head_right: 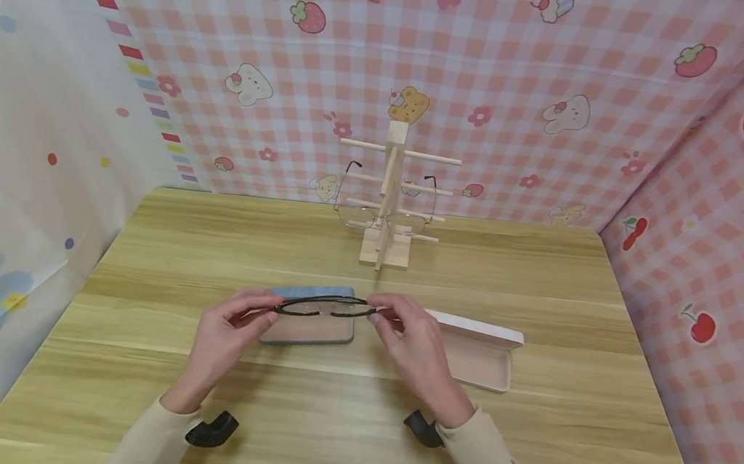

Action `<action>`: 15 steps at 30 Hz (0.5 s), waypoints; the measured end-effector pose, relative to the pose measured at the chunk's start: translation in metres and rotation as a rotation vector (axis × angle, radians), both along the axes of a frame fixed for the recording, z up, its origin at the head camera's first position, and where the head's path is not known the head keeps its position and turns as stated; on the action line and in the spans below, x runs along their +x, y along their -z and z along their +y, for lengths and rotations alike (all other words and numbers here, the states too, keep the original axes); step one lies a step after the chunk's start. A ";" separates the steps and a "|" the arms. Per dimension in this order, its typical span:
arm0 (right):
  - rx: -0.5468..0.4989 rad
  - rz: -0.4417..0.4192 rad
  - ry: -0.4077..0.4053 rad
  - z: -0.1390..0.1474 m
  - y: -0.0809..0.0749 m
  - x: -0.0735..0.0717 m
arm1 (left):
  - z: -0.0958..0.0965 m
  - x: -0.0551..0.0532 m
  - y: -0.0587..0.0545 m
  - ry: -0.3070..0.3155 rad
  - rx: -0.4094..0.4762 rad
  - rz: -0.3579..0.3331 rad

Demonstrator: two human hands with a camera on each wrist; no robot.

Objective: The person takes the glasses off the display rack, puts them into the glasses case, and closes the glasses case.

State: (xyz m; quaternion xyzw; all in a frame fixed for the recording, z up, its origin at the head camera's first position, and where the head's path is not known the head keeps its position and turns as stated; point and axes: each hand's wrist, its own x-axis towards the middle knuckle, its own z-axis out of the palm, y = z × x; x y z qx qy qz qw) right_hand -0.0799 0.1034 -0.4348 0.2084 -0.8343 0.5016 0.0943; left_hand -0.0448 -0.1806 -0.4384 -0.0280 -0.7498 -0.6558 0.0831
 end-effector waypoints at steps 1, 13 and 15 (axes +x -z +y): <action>0.001 -0.009 0.001 -0.002 0.002 0.000 | -0.002 0.001 0.001 -0.006 -0.002 0.002; -0.010 -0.076 -0.002 -0.024 0.017 0.000 | -0.021 0.009 0.013 -0.093 -0.009 -0.102; -0.028 -0.107 -0.002 -0.027 0.020 0.000 | -0.023 0.009 0.015 -0.102 -0.008 -0.114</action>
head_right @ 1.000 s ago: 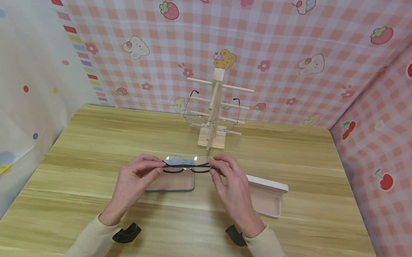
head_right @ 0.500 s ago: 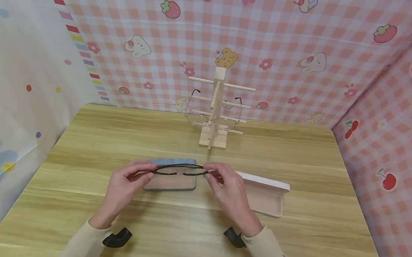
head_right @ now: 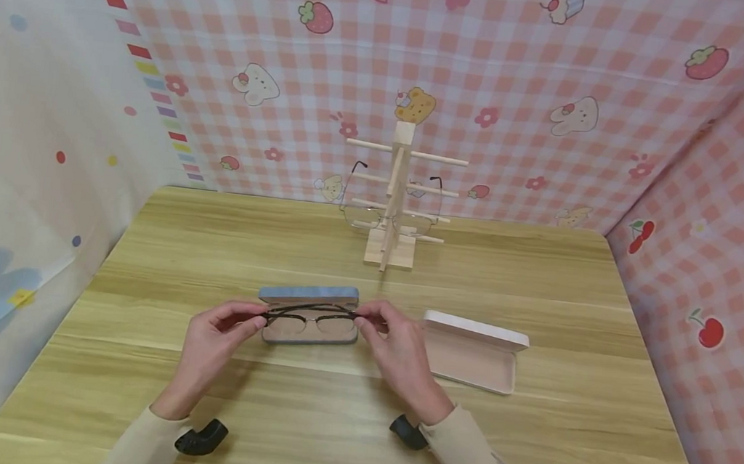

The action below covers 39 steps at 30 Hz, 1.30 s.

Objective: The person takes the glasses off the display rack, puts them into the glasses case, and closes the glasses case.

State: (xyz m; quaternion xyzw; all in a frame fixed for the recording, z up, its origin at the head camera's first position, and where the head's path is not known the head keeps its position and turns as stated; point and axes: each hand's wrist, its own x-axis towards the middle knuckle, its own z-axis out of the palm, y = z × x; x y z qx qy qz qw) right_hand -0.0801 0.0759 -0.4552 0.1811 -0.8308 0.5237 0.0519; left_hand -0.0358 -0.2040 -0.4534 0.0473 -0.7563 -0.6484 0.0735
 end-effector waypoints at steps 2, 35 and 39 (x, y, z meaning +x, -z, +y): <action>-0.010 -0.025 0.006 -0.002 0.004 -0.001 | -0.002 -0.001 0.003 -0.008 -0.001 -0.009; 0.140 -0.142 0.115 -0.020 0.035 -0.024 | -0.007 -0.026 0.041 -0.104 -0.264 -0.128; 0.152 -0.161 0.108 -0.022 0.036 -0.026 | -0.008 -0.029 0.043 -0.105 -0.279 -0.138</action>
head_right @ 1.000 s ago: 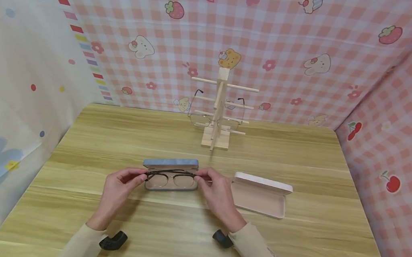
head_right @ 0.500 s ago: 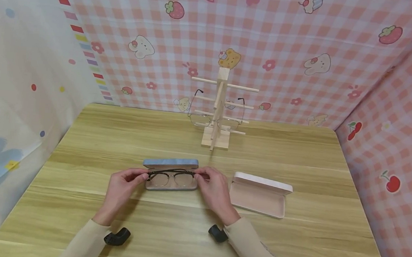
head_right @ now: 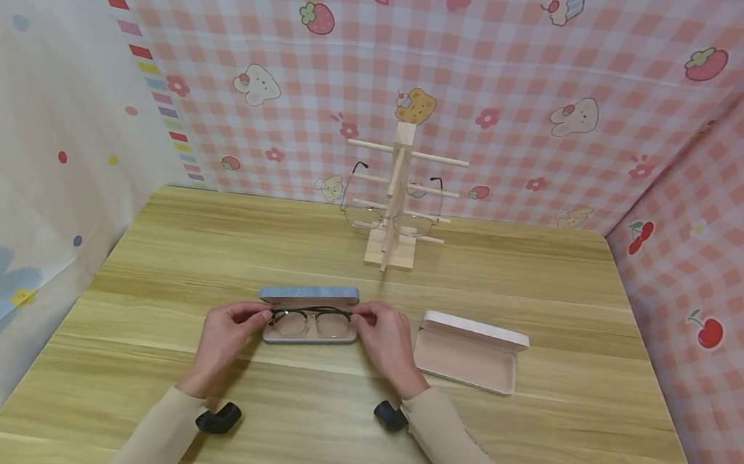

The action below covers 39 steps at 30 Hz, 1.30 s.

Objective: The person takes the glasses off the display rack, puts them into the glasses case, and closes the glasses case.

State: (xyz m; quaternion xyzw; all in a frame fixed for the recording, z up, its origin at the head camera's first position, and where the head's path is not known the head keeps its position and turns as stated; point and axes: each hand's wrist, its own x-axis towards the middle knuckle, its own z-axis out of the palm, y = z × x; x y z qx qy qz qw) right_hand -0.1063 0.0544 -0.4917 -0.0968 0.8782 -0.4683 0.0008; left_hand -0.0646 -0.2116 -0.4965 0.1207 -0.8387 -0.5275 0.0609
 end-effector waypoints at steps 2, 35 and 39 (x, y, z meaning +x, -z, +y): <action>0.003 -0.011 -0.003 0.000 0.000 -0.001 | 0.000 -0.001 0.001 -0.001 -0.013 -0.005; 0.086 0.052 -0.067 -0.002 0.007 -0.006 | -0.004 -0.003 0.004 0.032 -0.121 -0.009; 0.085 0.037 -0.045 0.004 0.006 -0.002 | -0.006 0.001 0.003 0.022 -0.098 -0.013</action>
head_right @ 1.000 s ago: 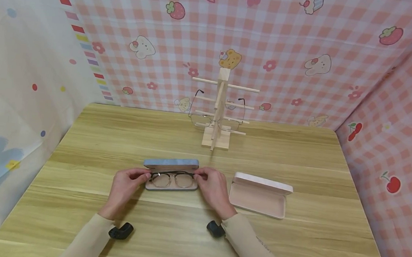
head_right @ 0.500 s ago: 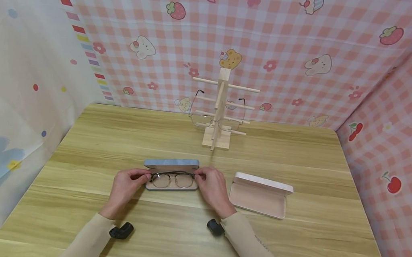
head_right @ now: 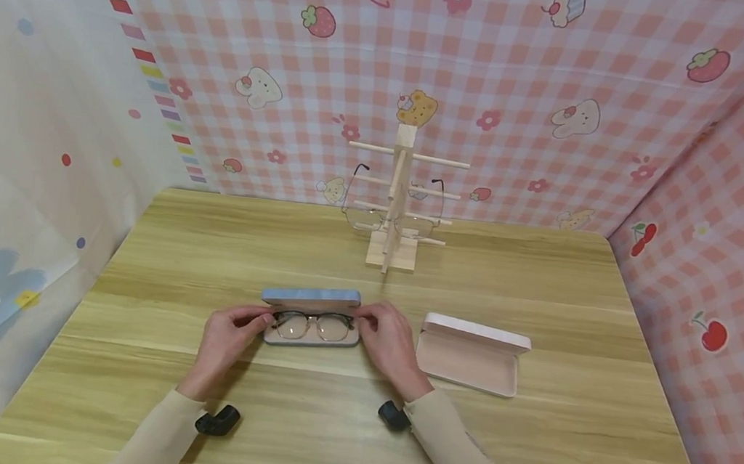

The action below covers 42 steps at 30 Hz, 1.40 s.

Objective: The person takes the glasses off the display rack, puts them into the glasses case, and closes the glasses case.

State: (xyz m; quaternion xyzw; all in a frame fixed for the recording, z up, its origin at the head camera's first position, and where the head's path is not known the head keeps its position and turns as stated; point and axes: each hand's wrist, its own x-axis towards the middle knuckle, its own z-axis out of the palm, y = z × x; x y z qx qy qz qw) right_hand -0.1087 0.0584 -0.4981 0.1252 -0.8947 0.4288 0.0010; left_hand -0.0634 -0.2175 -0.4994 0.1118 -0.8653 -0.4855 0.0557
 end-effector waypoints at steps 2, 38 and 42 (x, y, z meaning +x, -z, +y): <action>-0.008 -0.007 0.022 0.004 -0.002 0.002 | -0.001 0.003 -0.002 -0.030 0.023 -0.011; -0.087 -0.165 -0.078 -0.004 -0.012 -0.012 | -0.006 -0.018 -0.013 0.149 0.126 -0.096; -0.101 -0.166 -0.090 -0.003 -0.012 -0.012 | -0.009 -0.020 -0.012 0.177 0.179 -0.099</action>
